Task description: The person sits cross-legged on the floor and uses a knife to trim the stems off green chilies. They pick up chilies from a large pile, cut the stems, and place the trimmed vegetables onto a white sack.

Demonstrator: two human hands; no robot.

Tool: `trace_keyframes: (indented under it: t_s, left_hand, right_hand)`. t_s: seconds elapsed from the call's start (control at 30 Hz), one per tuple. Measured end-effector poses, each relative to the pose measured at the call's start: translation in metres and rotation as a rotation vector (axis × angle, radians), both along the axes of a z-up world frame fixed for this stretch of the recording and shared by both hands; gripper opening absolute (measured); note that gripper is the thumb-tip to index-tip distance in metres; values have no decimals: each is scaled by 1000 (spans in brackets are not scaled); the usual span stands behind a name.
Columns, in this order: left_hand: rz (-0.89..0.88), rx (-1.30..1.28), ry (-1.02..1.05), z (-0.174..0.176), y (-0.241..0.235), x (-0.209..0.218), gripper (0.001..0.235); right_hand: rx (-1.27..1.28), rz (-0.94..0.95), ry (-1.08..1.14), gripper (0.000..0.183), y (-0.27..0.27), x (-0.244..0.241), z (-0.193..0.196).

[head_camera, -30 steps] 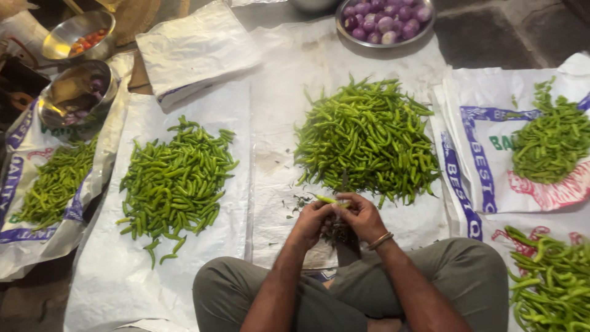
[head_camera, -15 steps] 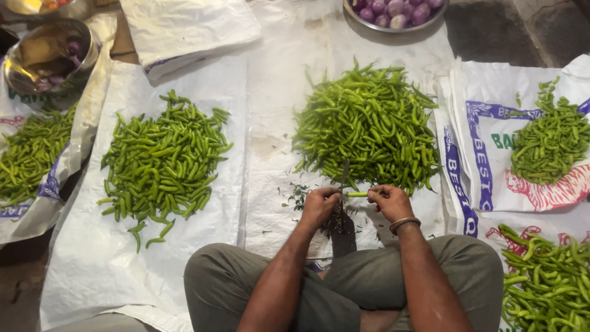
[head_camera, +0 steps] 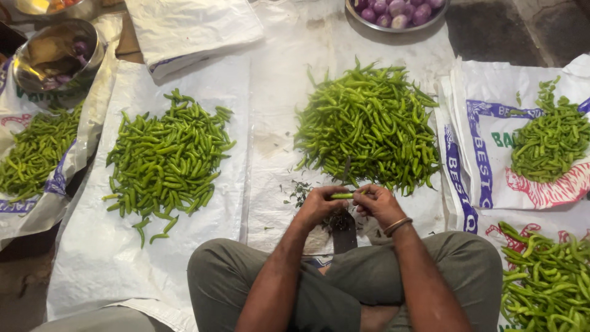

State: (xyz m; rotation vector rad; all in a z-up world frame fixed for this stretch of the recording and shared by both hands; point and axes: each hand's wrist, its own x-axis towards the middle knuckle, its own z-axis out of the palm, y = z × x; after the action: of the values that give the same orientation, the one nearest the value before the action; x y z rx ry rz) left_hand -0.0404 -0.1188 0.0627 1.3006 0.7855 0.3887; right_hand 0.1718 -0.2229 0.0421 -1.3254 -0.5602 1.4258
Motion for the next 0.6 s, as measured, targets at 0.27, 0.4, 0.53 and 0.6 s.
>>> trace_keyframes:
  t_s: [0.27, 0.4, 0.53, 0.6]
  left_hand:
    - [133, -69, 32, 1, 6, 4, 28]
    - [201, -91, 89, -25, 11, 14, 23]
    - [272, 231, 442, -29, 8, 9, 28]
    - [670, 116, 208, -10, 40, -5, 38]
  right_hand:
    - [77, -18, -36, 19, 20, -10, -4]
    - [-44, -41, -227, 18, 32, -20, -18]
    - [-239, -117, -351, 13, 17, 1, -14]
    - [-14, -447, -32, 13, 26, 34, 2]
